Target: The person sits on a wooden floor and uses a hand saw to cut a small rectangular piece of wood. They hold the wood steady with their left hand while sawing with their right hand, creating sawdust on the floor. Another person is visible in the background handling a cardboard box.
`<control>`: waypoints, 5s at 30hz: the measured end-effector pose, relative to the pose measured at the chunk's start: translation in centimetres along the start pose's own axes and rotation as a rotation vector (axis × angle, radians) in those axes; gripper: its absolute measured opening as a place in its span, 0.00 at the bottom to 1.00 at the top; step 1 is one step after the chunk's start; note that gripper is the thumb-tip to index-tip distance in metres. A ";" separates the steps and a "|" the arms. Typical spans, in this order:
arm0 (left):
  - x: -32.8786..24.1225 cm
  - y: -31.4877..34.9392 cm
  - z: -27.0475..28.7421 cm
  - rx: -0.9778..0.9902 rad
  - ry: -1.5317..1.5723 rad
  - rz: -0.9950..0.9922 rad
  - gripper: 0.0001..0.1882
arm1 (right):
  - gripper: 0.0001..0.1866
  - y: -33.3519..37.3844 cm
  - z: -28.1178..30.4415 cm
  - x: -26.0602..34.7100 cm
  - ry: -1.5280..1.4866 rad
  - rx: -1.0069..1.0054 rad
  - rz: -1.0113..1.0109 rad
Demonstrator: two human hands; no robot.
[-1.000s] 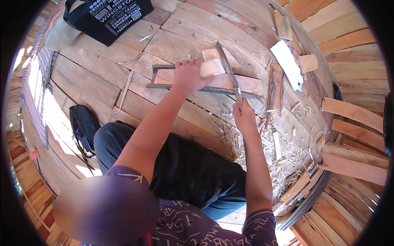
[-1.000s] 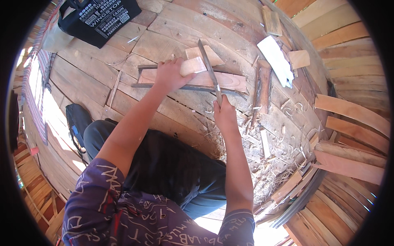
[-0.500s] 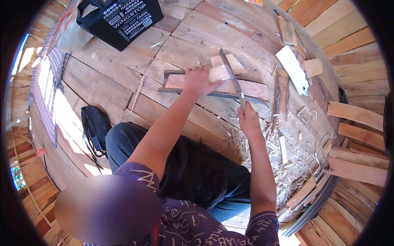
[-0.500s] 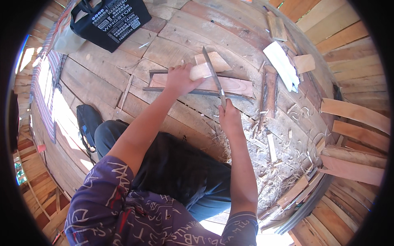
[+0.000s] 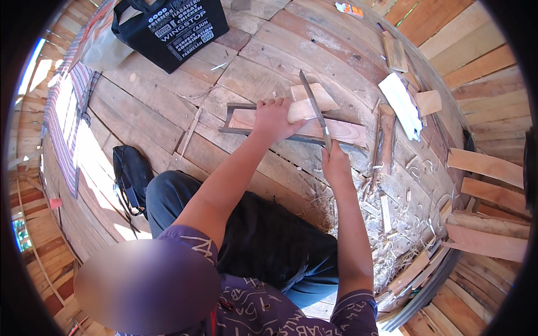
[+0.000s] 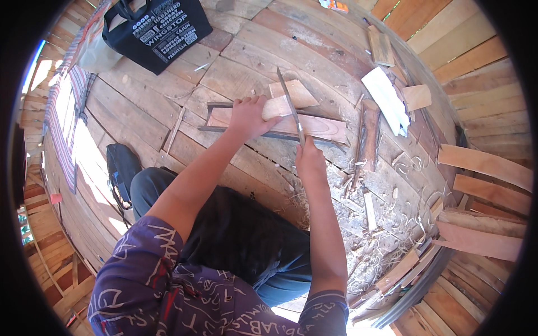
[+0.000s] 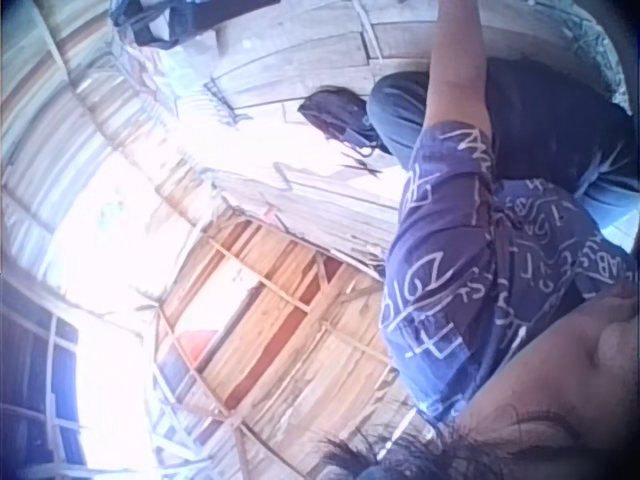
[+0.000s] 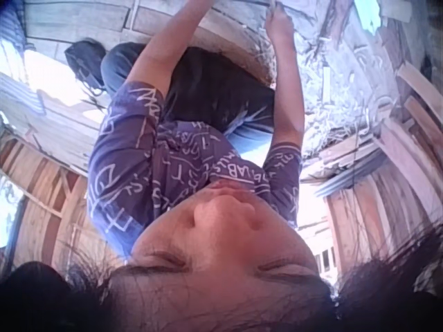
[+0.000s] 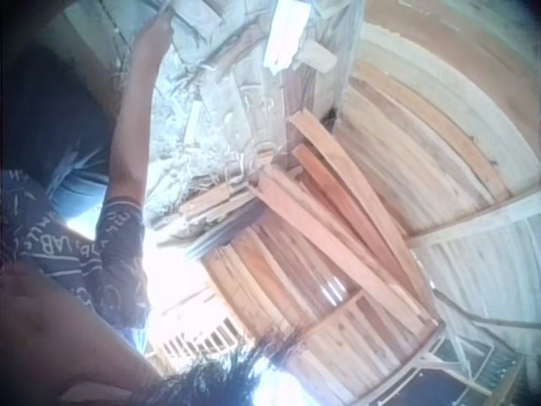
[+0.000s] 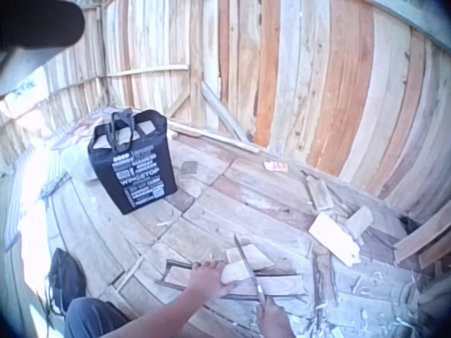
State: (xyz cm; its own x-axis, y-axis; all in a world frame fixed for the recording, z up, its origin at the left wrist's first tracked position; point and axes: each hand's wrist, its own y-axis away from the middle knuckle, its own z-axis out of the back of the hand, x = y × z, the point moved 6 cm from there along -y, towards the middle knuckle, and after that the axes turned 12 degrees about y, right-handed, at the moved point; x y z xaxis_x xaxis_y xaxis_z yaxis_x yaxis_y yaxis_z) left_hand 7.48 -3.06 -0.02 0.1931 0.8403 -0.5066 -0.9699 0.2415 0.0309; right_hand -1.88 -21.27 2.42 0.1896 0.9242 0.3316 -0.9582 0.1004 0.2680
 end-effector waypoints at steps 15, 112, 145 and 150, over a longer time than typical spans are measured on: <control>-0.2 -0.2 0.2 -0.031 0.009 -0.041 0.37 | 0.14 1.2 -0.2 -1.3 -0.023 -0.063 0.062; 0.8 -1.1 -0.5 0.052 0.020 -0.028 0.35 | 0.10 9.0 3.5 -5.3 -0.065 0.077 0.020; 0.7 -1.2 -0.8 0.038 0.026 -0.042 0.35 | 0.13 4.2 0.0 -4.0 -0.050 -0.008 0.080; 0.7 -1.2 -0.5 0.066 0.002 -0.010 0.35 | 0.14 5.5 0.8 -4.2 -0.037 0.036 0.036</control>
State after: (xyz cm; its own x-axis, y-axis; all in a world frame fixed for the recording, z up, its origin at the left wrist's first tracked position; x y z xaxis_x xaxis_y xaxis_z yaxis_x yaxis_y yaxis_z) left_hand 8.75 -3.01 -0.80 0.2025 0.8366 -0.5090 -0.9561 0.2814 0.0820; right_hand -7.76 -24.94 3.25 0.1636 0.9126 0.3747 -0.9564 0.0535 0.2873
